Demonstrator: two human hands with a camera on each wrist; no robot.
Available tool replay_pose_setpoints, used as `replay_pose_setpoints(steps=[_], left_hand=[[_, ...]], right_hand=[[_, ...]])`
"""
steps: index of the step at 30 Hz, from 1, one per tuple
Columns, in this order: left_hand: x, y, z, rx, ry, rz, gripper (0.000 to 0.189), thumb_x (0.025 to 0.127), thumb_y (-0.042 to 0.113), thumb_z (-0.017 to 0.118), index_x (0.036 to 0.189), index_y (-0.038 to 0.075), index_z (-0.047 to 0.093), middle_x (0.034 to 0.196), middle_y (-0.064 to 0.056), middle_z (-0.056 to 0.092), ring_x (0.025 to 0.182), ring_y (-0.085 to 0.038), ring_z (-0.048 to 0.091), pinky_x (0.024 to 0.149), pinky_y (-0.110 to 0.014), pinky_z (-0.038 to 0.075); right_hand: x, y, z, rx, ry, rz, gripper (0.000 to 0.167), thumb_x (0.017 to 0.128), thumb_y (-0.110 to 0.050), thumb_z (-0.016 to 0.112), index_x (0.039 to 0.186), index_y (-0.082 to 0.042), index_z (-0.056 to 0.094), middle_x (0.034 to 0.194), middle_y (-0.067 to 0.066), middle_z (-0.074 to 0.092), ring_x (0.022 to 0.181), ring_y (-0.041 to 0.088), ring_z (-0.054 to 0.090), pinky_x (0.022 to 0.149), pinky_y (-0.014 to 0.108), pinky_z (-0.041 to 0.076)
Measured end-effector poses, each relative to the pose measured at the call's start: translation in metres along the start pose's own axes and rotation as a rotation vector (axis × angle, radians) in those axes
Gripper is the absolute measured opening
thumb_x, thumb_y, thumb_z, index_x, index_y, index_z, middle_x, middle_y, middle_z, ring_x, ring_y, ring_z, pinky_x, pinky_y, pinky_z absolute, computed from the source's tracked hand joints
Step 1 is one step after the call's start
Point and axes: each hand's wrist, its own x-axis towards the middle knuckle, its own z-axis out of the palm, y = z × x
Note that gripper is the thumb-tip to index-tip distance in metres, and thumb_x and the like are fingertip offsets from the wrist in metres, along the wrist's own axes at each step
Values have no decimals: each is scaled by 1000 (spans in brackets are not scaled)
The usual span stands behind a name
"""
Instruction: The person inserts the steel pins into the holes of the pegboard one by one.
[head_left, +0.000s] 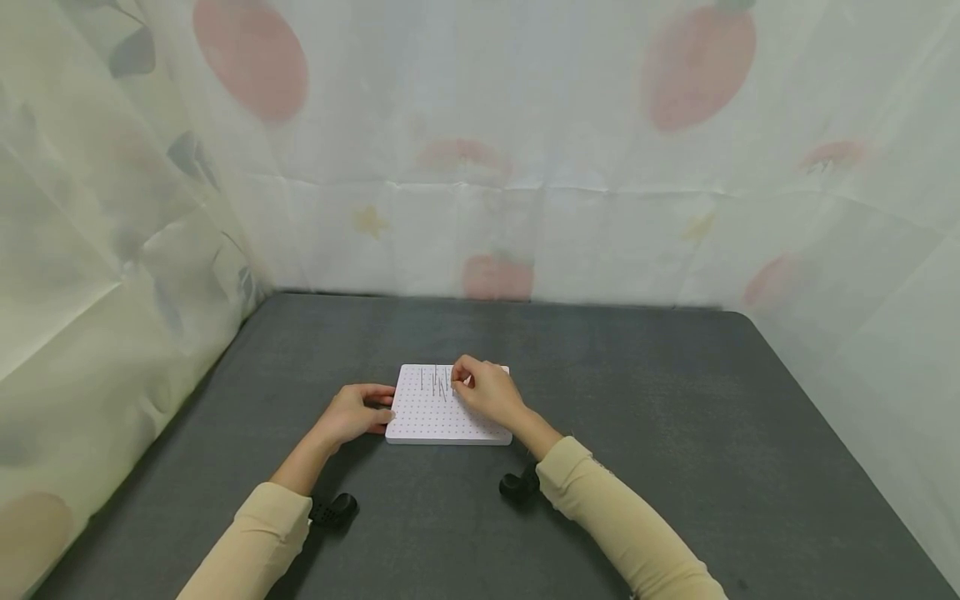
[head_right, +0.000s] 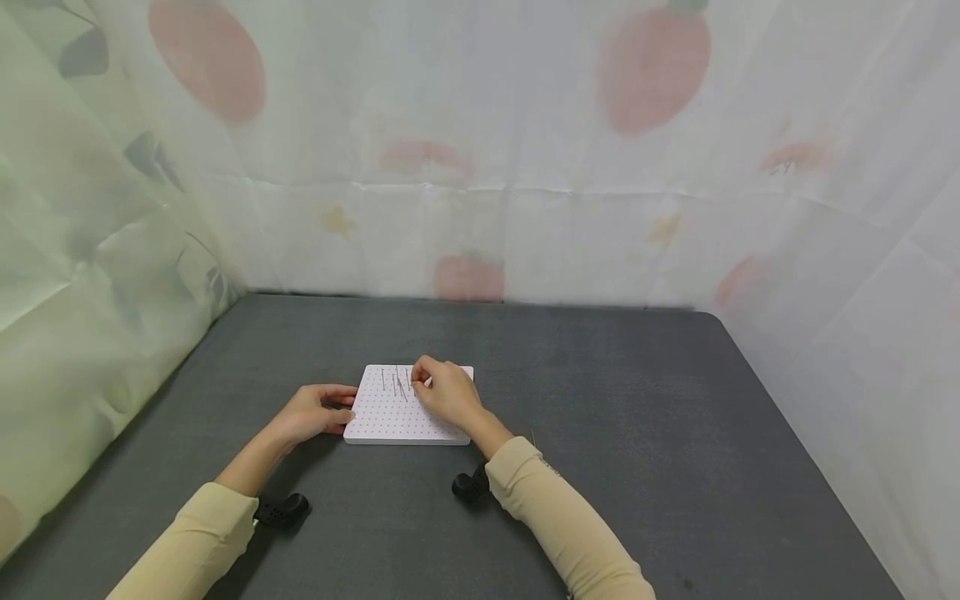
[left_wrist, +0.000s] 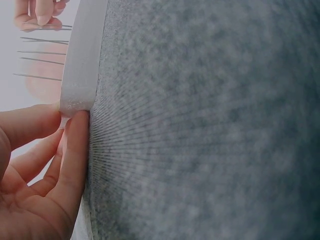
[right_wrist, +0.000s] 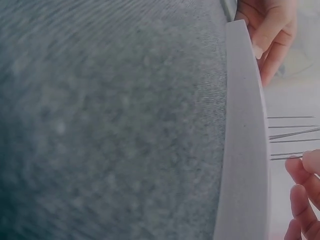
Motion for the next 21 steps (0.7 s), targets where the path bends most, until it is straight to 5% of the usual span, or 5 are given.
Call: replay_pose_setpoints(steps=[21], left_hand=[[2, -3, 1, 9, 14, -3, 47, 78, -2, 67, 122, -6, 54, 112, -21, 58, 80, -17, 63, 66, -33, 57]], right_hand=[[-3, 2, -1, -11, -83, 35, 5, 87, -17, 60, 91, -18, 58, 85, -7, 63, 74, 5, 56, 61, 18, 45]])
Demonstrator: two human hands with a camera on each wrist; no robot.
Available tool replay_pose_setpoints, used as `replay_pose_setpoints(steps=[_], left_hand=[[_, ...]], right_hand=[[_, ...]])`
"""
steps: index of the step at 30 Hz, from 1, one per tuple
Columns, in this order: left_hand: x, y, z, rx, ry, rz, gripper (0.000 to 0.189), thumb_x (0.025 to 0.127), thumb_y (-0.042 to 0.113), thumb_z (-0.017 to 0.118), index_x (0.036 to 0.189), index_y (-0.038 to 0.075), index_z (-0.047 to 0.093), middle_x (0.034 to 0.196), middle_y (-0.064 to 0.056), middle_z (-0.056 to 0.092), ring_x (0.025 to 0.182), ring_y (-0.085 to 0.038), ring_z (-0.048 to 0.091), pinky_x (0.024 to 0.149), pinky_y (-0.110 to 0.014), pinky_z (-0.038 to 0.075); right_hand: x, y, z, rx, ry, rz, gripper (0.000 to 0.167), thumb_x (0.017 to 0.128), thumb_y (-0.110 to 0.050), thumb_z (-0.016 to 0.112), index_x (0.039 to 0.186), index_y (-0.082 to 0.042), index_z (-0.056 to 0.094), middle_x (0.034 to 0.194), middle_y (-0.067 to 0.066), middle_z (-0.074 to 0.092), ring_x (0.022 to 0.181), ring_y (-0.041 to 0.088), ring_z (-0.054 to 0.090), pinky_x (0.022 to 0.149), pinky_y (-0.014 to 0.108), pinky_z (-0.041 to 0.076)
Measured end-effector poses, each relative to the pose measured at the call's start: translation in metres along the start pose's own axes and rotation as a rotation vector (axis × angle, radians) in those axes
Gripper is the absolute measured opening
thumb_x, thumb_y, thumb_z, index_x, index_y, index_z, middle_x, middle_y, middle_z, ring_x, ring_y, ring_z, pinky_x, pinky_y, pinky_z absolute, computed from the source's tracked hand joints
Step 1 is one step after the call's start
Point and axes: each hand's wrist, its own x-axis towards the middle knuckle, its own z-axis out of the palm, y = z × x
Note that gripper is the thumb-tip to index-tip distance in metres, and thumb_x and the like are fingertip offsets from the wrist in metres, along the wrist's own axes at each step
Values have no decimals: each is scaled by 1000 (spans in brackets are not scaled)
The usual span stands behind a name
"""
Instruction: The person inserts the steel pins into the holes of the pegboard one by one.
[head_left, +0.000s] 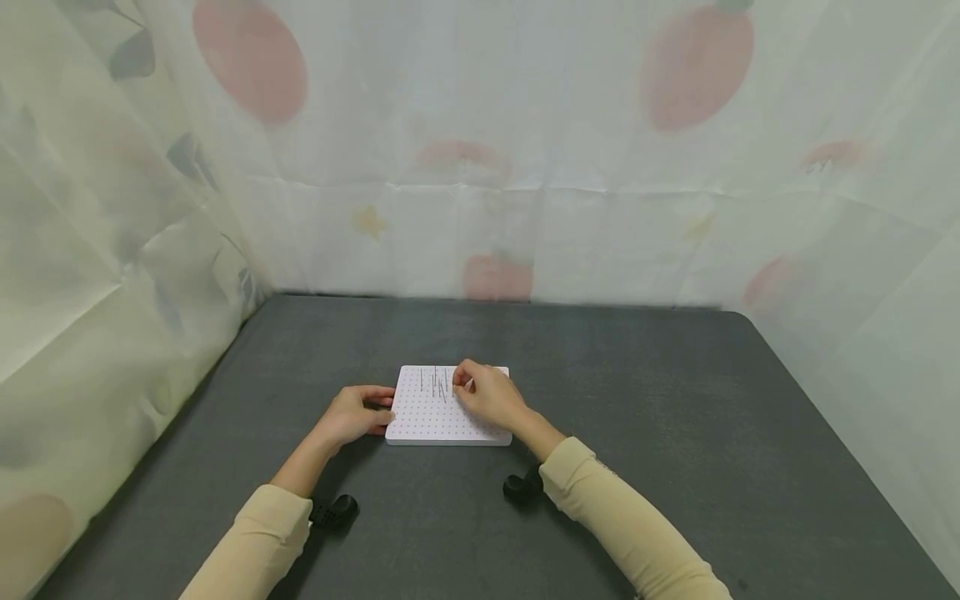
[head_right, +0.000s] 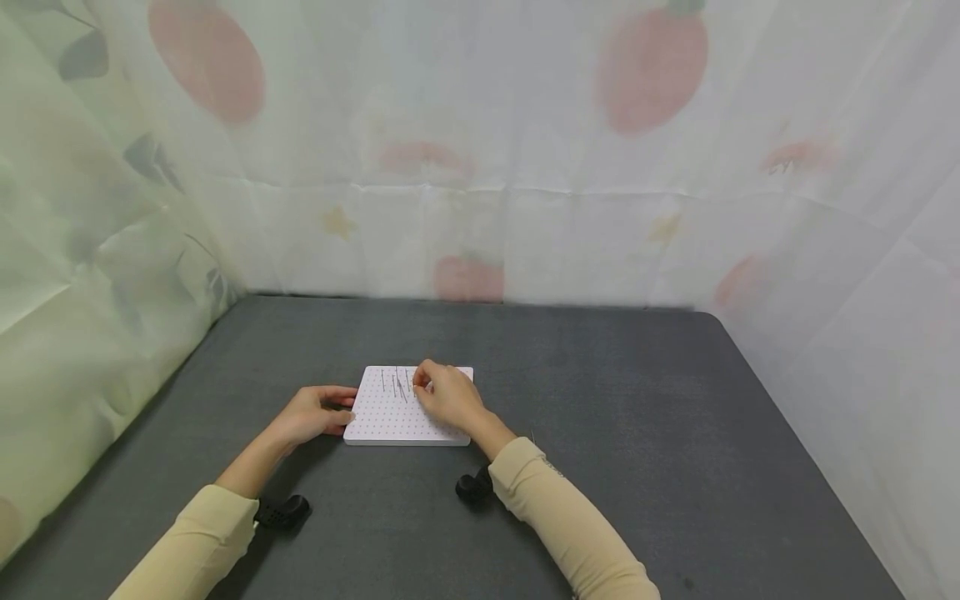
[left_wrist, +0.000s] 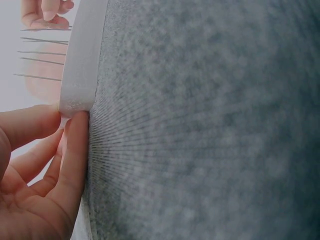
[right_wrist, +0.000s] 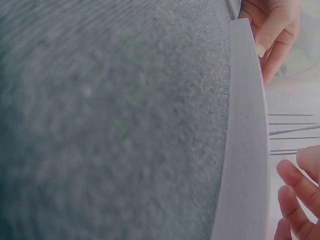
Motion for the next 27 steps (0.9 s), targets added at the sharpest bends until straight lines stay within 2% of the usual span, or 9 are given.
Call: replay_pose_setpoints(steps=[4, 11, 27], left_hand=[[0, 0, 0, -6, -4, 2, 46, 78, -2, 66, 123, -6, 53, 112, -22, 58, 80, -18, 63, 66, -33, 57], [-2, 3, 0, -21, -12, 12, 46, 78, -3, 65, 122, -8, 53, 111, -23, 57, 79, -18, 63, 66, -34, 57], [-4, 5, -1, -20, -22, 14, 46, 79, -3, 65, 123, -8, 52, 111, -22, 58, 80, -18, 63, 67, -33, 57]], right_hand=[[-3, 1, -7, 0, -7, -9, 6, 87, -16, 60, 93, -17, 59, 88, -6, 64, 77, 8, 58, 63, 21, 46], [-7, 7, -19, -7, 11, -49, 6, 85, -15, 62, 91, -16, 60, 83, -6, 62, 74, 8, 58, 65, 21, 46], [-30, 23, -51, 45, -102, -153, 7, 88, -14, 61, 95, -13, 60, 91, -5, 62, 82, 8, 59, 68, 23, 50]])
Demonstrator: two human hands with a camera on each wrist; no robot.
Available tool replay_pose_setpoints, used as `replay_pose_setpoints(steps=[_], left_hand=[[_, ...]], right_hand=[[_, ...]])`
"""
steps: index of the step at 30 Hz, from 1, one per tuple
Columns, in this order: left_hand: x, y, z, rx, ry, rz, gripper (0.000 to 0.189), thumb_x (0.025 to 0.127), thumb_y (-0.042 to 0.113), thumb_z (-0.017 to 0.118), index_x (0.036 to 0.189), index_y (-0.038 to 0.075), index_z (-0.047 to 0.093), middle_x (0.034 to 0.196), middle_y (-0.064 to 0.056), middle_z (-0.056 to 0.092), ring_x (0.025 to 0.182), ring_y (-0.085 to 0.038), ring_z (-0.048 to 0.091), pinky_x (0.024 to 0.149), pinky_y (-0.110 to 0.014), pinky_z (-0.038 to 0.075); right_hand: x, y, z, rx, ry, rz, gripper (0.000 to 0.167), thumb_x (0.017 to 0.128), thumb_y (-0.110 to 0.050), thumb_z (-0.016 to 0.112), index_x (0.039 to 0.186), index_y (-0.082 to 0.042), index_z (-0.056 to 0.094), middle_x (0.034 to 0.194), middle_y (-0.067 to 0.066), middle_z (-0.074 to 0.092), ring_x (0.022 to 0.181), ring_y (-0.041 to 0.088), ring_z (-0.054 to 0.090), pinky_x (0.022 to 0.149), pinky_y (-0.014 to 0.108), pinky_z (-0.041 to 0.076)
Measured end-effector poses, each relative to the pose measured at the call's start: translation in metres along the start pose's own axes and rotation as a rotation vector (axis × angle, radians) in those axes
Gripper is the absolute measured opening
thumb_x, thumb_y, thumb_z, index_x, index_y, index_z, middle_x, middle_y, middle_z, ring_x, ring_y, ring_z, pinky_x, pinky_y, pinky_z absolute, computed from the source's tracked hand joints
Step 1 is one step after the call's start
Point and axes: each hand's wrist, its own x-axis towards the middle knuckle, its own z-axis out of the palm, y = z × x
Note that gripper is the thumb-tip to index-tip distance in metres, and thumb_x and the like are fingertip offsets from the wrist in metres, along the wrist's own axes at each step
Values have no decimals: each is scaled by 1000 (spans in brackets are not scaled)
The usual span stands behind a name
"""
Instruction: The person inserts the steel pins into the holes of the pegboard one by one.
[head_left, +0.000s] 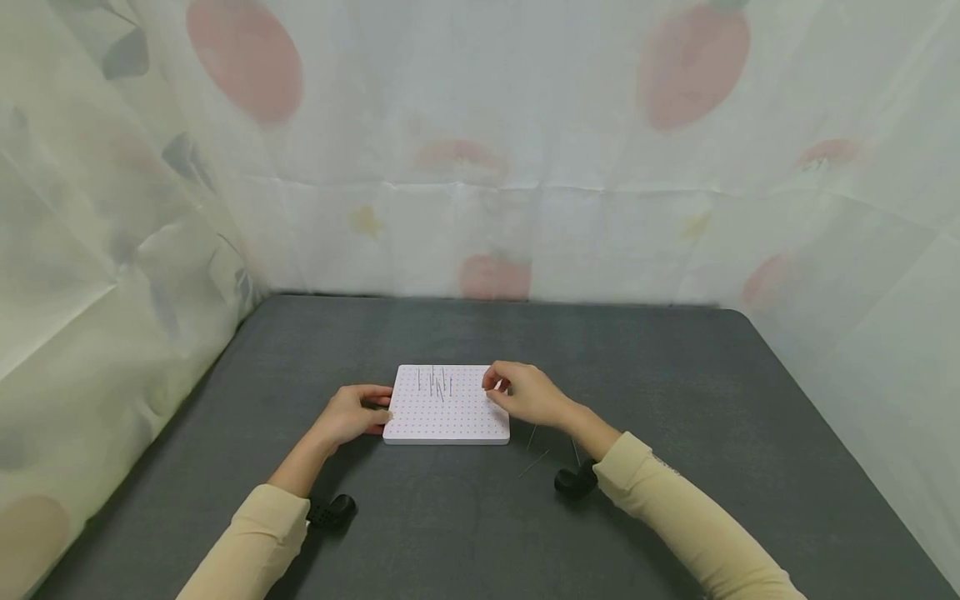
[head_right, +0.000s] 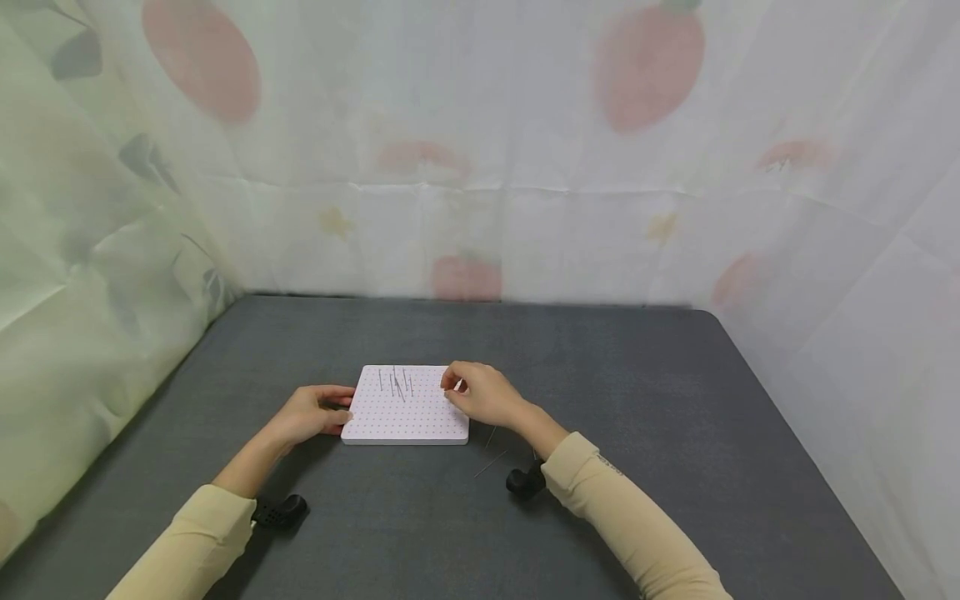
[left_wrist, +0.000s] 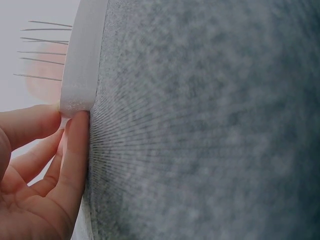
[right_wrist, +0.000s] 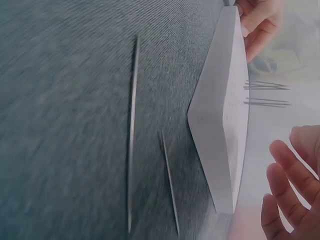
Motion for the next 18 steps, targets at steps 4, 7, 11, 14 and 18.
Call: replay_pose_setpoints(steps=[4, 7, 11, 14, 18], left_hand=[[0, 0, 0, 6, 2, -2, 46, 79, -3, 65, 123, -7, 53, 111, -22, 57, 80, -18, 63, 67, -34, 57], [0, 0, 0, 2, 1, -6, 46, 79, -2, 66, 123, -7, 53, 112, -22, 57, 80, -18, 63, 67, -33, 57], [2, -1, -1, -4, -3, -12, 47, 79, -1, 66, 124, -6, 52, 113, -22, 57, 81, -18, 63, 67, -33, 57], [2, -1, -1, -5, -6, -14, 48, 79, -1, 66, 125, -6, 52, 113, -22, 57, 81, -18, 63, 68, -33, 57], [2, -1, -1, -4, -9, -11, 48, 79, -1, 66, 125, -7, 52, 113, -22, 56, 81, -18, 63, 67, -33, 57]], right_hand=[[-9, 4, -8, 14, -13, 0, 8, 88, -14, 61, 97, -12, 61, 92, -7, 61, 83, 7, 57, 68, 22, 49], [-17, 7, -13, 8, -23, 4, 8, 89, -14, 61, 96, -12, 61, 92, -8, 61, 83, 7, 57, 66, 21, 48], [-28, 11, -20, 0, -27, 15, 9, 88, -15, 62, 96, -12, 61, 91, -7, 61, 83, 8, 57, 62, 21, 48], [-38, 15, -25, -4, -22, 29, 10, 88, -16, 62, 97, -12, 61, 91, -7, 61, 82, 8, 57, 62, 21, 48], [-51, 21, -29, -19, -11, 46, 10, 87, -17, 63, 96, -13, 61, 91, -8, 61, 82, 7, 57, 63, 21, 47]])
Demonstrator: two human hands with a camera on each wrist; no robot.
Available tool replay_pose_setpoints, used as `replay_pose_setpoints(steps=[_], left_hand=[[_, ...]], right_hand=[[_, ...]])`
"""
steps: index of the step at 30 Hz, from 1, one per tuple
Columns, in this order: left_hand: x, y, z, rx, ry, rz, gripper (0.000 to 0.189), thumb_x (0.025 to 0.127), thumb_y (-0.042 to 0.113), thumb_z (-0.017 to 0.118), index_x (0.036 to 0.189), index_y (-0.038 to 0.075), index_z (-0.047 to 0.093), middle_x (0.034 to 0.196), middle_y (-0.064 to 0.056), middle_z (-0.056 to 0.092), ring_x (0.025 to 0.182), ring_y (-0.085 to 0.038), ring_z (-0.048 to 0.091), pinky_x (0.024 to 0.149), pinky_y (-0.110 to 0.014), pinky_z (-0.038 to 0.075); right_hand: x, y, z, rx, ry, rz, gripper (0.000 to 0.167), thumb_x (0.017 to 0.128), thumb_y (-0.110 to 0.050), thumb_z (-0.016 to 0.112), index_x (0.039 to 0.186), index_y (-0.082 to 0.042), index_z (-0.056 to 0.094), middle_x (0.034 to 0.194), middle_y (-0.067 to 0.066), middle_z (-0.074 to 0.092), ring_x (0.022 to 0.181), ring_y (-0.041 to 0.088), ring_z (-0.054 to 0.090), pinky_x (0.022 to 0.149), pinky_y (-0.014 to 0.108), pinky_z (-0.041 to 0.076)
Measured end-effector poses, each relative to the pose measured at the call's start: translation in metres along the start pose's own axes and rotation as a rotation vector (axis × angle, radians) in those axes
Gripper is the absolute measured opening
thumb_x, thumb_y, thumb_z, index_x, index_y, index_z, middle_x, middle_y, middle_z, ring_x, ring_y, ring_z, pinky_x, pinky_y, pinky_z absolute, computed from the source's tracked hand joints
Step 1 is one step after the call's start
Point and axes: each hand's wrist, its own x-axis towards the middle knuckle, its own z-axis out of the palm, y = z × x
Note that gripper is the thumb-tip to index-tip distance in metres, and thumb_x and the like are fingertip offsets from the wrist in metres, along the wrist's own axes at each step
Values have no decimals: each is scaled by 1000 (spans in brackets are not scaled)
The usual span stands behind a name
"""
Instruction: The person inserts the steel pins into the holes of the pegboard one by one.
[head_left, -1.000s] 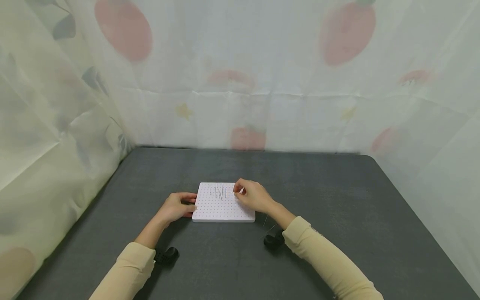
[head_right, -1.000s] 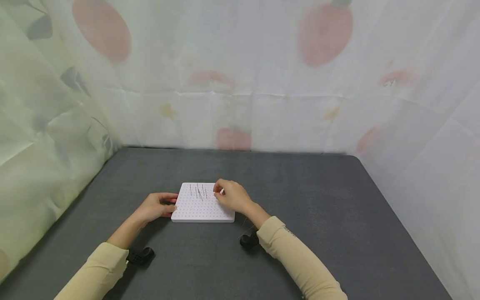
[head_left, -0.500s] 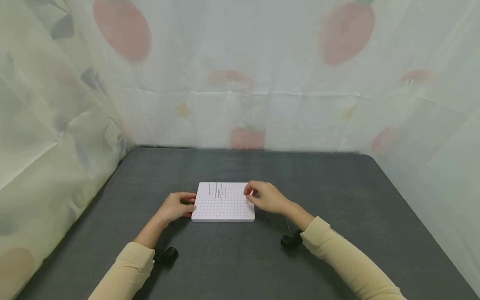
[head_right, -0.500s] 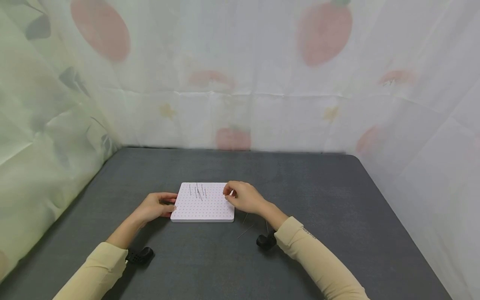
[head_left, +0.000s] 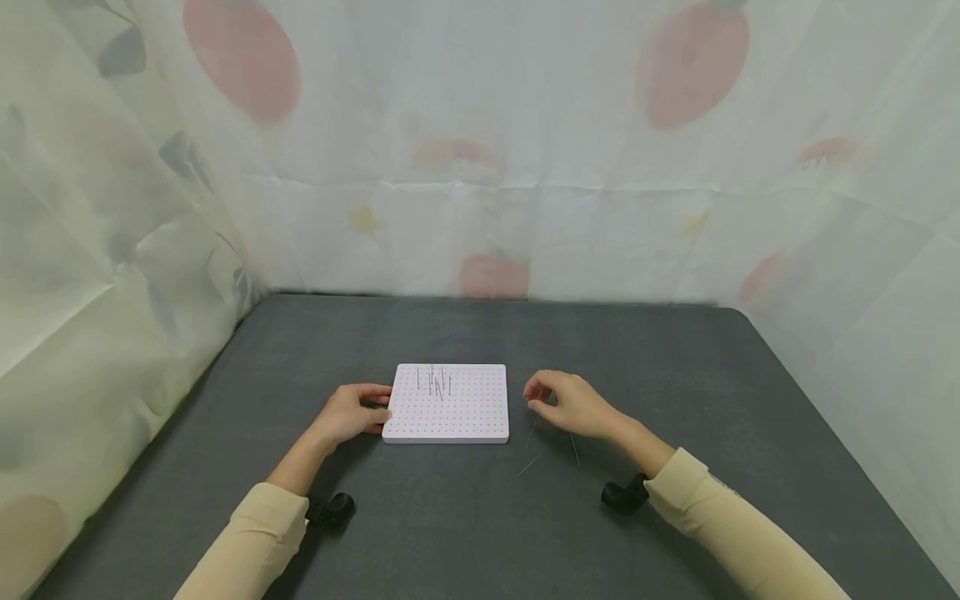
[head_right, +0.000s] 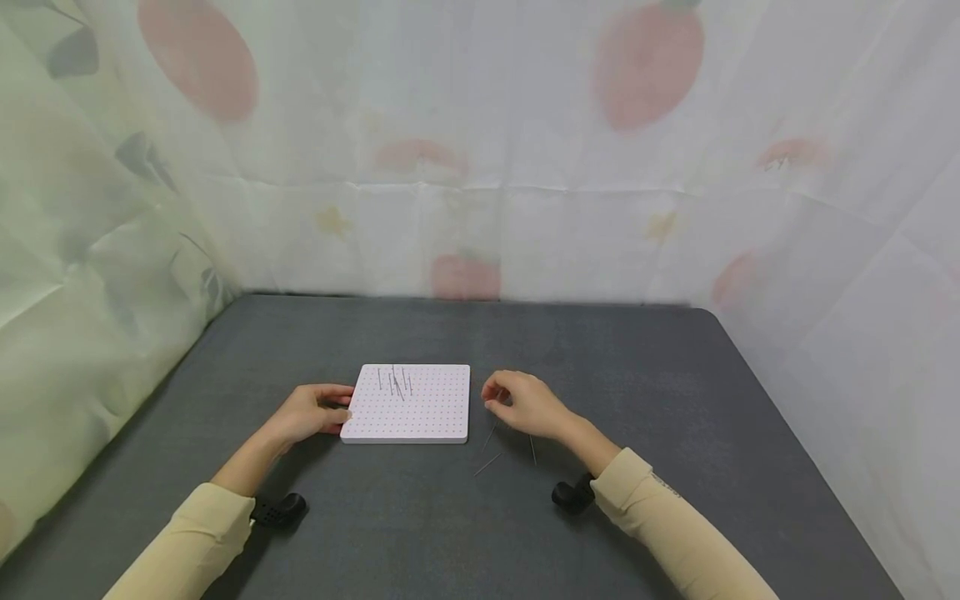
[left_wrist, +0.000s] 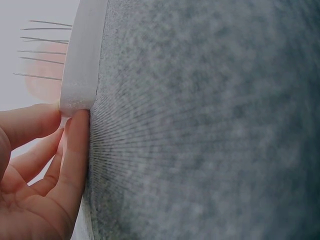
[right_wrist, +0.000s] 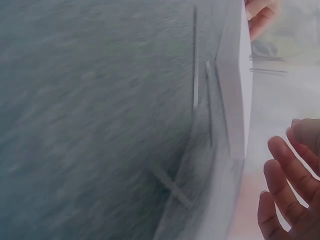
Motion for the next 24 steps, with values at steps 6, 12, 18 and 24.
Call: replay_pose_setpoints(steps=[6, 12, 18, 24], left_hand=[[-1, 1, 0, 1, -6, 5, 49, 79, -1, 66, 125, -7, 51, 113, -23, 57, 81, -18, 63, 67, -33, 57], [-1, 1, 0, 10, -5, 2, 49, 79, 0, 66, 125, -7, 51, 113, -22, 57, 82, -18, 63, 68, -33, 57], [0, 2, 0, 15, 3, -4, 48, 79, 0, 67, 124, -6, 52, 112, -22, 57, 82, -18, 63, 67, -33, 57], [0, 0, 0, 22, 9, -10, 48, 79, 0, 67, 124, -5, 52, 112, -21, 57, 81, -18, 63, 67, -33, 57]], right_hand=[[-17, 10, -3, -15, 4, 29, 12, 87, -19, 64, 97, -12, 62, 90, -9, 60, 81, 7, 57, 66, 23, 48], [-32, 17, -4, -27, 18, 46, 12, 86, -21, 65, 95, -15, 61, 88, -10, 60, 80, 6, 56, 69, 25, 49], [-47, 23, -2, -59, 21, 80, 11, 85, -24, 66, 93, -18, 60, 87, -11, 59, 79, 5, 57, 69, 24, 49], [-57, 25, -4, -70, 39, 125, 11, 84, -24, 67, 90, -18, 60, 83, -11, 59, 74, 4, 55, 64, 23, 48]])
